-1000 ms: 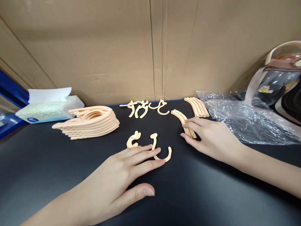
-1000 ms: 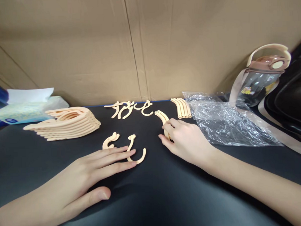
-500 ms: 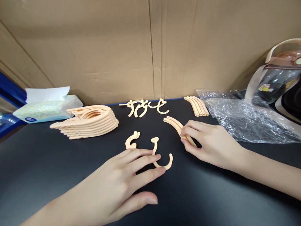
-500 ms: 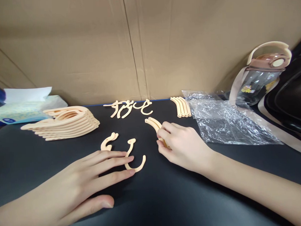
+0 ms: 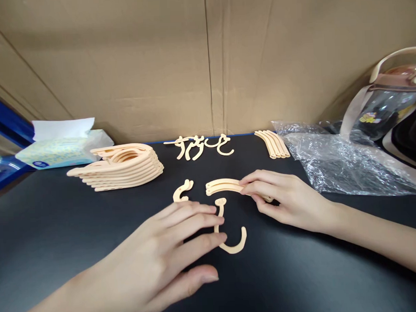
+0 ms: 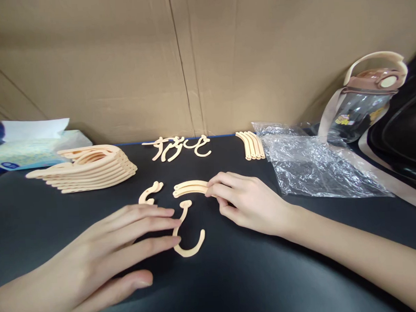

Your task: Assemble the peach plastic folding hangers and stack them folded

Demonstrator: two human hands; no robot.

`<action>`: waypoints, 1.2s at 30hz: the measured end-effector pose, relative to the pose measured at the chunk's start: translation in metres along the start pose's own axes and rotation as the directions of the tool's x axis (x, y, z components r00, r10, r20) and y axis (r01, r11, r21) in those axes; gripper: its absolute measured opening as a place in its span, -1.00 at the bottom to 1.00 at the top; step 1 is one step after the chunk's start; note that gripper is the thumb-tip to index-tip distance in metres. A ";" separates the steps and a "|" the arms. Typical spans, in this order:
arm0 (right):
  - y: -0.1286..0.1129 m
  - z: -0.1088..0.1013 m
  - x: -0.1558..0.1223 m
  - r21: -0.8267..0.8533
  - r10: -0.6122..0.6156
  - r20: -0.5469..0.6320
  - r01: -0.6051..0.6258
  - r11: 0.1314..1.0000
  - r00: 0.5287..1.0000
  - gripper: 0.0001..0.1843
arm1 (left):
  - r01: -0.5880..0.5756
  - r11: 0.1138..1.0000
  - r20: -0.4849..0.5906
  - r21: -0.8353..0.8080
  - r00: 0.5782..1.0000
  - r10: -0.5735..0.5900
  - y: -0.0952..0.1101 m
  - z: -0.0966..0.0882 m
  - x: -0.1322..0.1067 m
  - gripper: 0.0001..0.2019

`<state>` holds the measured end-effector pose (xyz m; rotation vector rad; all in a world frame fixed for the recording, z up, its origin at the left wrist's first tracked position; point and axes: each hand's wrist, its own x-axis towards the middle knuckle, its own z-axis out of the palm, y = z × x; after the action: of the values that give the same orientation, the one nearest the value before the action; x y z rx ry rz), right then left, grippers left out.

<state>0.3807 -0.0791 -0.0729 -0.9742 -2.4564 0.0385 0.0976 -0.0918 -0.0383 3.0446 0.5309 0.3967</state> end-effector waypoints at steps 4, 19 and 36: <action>-0.003 -0.001 0.002 -0.114 0.099 -0.041 -0.104 0.988 0.994 -0.82 | 0.151 0.985 -0.079 0.078 0.986 -0.145 -0.009 0.010 -0.004 -0.60; 0.004 0.002 0.003 -0.142 0.111 -0.043 -0.116 0.983 0.993 -0.86 | 0.186 0.973 -0.021 0.137 0.982 -0.185 -0.017 0.020 -0.004 -0.44; 0.004 0.001 0.003 -0.172 0.096 -0.033 -0.100 0.980 0.995 -0.84 | 0.247 0.955 -0.067 0.162 0.969 -0.239 -0.019 0.017 -0.005 -0.49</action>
<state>0.3809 -0.0737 -0.0734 -1.1627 -2.4182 -0.1569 0.0913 -0.0753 -0.0572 3.0788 0.9777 0.4333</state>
